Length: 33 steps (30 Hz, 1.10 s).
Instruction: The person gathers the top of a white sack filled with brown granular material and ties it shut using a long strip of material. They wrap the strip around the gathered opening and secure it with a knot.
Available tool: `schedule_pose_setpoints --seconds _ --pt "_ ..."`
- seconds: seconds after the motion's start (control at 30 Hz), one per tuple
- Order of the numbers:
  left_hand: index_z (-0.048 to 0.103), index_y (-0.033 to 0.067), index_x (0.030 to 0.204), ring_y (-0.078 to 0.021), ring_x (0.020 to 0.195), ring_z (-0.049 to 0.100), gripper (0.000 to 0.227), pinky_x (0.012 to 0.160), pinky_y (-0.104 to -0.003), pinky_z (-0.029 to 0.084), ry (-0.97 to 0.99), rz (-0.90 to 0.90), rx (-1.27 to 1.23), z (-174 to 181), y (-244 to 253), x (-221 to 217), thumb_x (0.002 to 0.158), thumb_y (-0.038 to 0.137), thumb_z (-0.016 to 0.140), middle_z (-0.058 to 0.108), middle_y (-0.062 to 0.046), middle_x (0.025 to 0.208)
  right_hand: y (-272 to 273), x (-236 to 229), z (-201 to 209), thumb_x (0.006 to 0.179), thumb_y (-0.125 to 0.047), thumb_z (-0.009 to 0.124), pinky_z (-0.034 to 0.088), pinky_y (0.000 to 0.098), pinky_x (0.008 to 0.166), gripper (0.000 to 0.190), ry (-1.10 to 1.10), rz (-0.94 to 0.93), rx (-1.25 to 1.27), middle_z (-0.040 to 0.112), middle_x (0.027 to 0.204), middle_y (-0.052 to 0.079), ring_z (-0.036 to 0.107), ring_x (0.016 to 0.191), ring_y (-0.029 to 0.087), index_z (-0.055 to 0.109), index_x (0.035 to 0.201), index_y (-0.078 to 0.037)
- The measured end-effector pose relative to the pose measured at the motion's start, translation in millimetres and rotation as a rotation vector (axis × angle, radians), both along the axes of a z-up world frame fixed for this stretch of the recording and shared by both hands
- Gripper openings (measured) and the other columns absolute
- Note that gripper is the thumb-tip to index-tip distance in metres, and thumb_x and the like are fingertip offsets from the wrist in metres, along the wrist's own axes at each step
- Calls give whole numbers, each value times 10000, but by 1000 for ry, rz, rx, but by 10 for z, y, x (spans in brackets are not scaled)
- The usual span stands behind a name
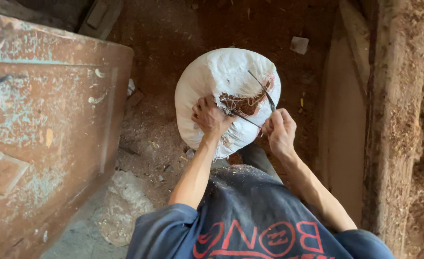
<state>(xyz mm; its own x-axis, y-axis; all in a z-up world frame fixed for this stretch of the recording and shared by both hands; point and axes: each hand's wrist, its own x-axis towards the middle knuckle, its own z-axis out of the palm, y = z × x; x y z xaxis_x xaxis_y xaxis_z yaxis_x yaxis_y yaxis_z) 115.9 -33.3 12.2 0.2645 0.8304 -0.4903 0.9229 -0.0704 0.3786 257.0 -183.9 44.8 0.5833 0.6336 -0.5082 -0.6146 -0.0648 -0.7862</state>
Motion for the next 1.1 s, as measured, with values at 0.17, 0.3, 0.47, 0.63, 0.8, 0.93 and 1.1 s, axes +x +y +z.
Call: schedule_pose_setpoints --seconds 0.17,0.3,0.47,0.63,0.8,0.93,1.1 --pt "504 40 1273 -365 1156 494 799 934 -596 402 -72 -59 24 99 -42 -170 646 333 904 539 -199 1242 322 -45 79 887 -172 761 418 260 439 487 -603 201 -488 645 772 41 548 571 85 436 1211 -11" --pt "638 96 1177 -251 1157 617 265 1053 -513 477 -277 -284 57 37 -209 -108 947 225 666 637 -94 1244 677 124 -145 944 -143 763 500 260 538 457 -1014 192 -498 684 812 78 637 636 110 533 1316 -11" --pt "579 -10 1404 -343 1214 592 426 1057 -509 526 -441 -539 155 -157 14 134 1015 163 575 555 -175 1443 763 428 -598 1067 -10 567 472 311 587 247 -662 18 -480 738 929 70 591 710 161 746 1235 -45" --pt "535 47 1428 -338 1196 569 536 963 -555 498 -252 -755 256 -42 365 318 932 241 605 475 -146 1497 784 362 -729 1020 68 491 536 264 826 212 -466 -266 -82 700 1013 49 626 929 124 648 1155 25" --pt "529 190 1426 -276 1299 522 524 956 -571 508 52 -997 72 -59 563 506 950 404 576 457 -86 1461 901 335 -587 1007 -43 486 531 261 621 160 -179 -214 -32 675 947 40 619 746 114 632 1069 -24" --pt "557 207 1423 -313 1221 590 491 900 -510 565 -46 -1062 205 -639 548 684 982 421 525 444 -144 1525 1065 236 -577 1056 -159 461 469 262 446 200 60 -246 -77 650 802 39 559 560 108 640 1052 -71" --pt "586 177 1365 -371 1088 671 509 764 -453 604 -192 -1095 66 -1761 287 530 933 441 537 499 -246 1428 1106 -33 -681 1036 -180 520 472 271 477 154 186 -378 -260 524 693 -28 482 540 70 604 932 -103"
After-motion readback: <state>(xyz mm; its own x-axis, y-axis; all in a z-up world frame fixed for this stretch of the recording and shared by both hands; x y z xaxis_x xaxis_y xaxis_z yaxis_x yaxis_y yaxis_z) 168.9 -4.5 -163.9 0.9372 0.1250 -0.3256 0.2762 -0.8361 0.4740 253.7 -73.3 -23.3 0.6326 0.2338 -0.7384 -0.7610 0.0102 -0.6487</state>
